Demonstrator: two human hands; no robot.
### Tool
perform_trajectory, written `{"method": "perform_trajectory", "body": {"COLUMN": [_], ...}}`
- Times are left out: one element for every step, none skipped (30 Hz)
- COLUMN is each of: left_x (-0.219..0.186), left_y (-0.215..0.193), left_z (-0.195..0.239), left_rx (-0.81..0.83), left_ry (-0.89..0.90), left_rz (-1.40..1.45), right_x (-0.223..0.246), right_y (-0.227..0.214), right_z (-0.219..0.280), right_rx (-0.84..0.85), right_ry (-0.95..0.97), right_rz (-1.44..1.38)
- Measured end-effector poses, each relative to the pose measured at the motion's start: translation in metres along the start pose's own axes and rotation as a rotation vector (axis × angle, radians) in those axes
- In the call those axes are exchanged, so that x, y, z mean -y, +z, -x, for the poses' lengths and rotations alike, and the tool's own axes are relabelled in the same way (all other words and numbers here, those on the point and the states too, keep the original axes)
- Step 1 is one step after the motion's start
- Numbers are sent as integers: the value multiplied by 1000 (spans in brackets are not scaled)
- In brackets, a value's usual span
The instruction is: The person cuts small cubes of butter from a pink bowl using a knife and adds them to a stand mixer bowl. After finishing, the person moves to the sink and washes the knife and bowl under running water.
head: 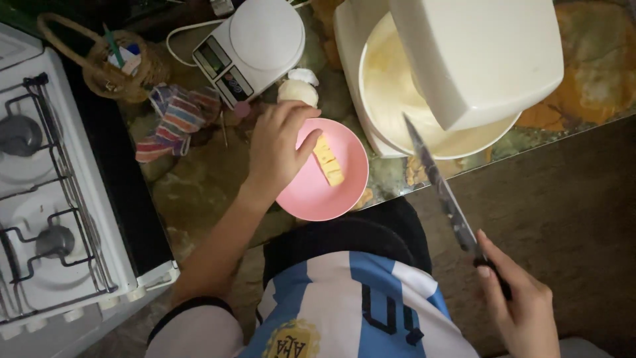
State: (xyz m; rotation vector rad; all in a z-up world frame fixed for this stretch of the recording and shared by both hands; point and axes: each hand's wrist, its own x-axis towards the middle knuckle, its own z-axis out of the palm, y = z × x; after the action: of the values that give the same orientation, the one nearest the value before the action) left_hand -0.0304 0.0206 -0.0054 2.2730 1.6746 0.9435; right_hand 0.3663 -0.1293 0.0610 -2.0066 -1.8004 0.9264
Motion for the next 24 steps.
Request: {"method": "perform_trajectory", "body": {"left_x": [2,4,11,18,26,30,33,37,45,54,61,64,66,68,68,67,66,71,76,81,83,85,86,84], "left_y": [-1,-2,4,11,16,26,36,47,60,73,86,90,93,96,98,99,99,106,113,120,121,122,123,120], "left_z": [1,3,4,6,7,9,10,10,14,17,21,19,18,16,14,11,10,13,17,20,20,20,20,18], "left_rx": [37,74,74,207,337,335,477,619,617,555,492,492,473,452,452,544,639,640,632,624,623,611,598,598], "left_ry": [2,4,0,8,17,12,86,160,159,301,444,445,532,618,619,609,596,595,604,613,614,630,646,649], "left_rz": [-8,-16,-17,-65,-115,-118,-219,-319,-321,-401,-478,-478,-533,-588,-590,-612,-633,-636,-666,-697,-698,-692,-685,-685], "right_x": [4,9,6,3,0,1,1,1,-5,-11,-16,-18,-20,-21,-17,-13,-9,-11,-13,-15,-14,-13,-12,-15], "right_y": [-2,-5,-4,-3,-2,-2,-1,-1,0,2,3,4,5,5,5,6,6,7,8,8,8,8,7,8], "right_z": [1,2,4,6,7,7,9,10,10,10,11,10,9,7,8,9,10,10,10,11,11,10,11,10], "right_rx": [5,11,15,-18,-52,-49,-45,-42,-43,-44,-46,-48,-32,-17,-18,-23,-26,-25,-29,-34,-36,-30,-25,-27], "right_ry": [-17,-35,-36,-136,-240,-245,-260,-274,-276,-299,-319,-318,-329,-339,-340,-312,-284,-285,-279,-274,-274,-266,-258,-257], "right_rz": [-30,-60,-58,-48,-40,-40,-69,-99,-100,-69,-38,-38,-28,-17,-19,-35,-53,-55,-63,-71,-71,-88,-104,-105]}}
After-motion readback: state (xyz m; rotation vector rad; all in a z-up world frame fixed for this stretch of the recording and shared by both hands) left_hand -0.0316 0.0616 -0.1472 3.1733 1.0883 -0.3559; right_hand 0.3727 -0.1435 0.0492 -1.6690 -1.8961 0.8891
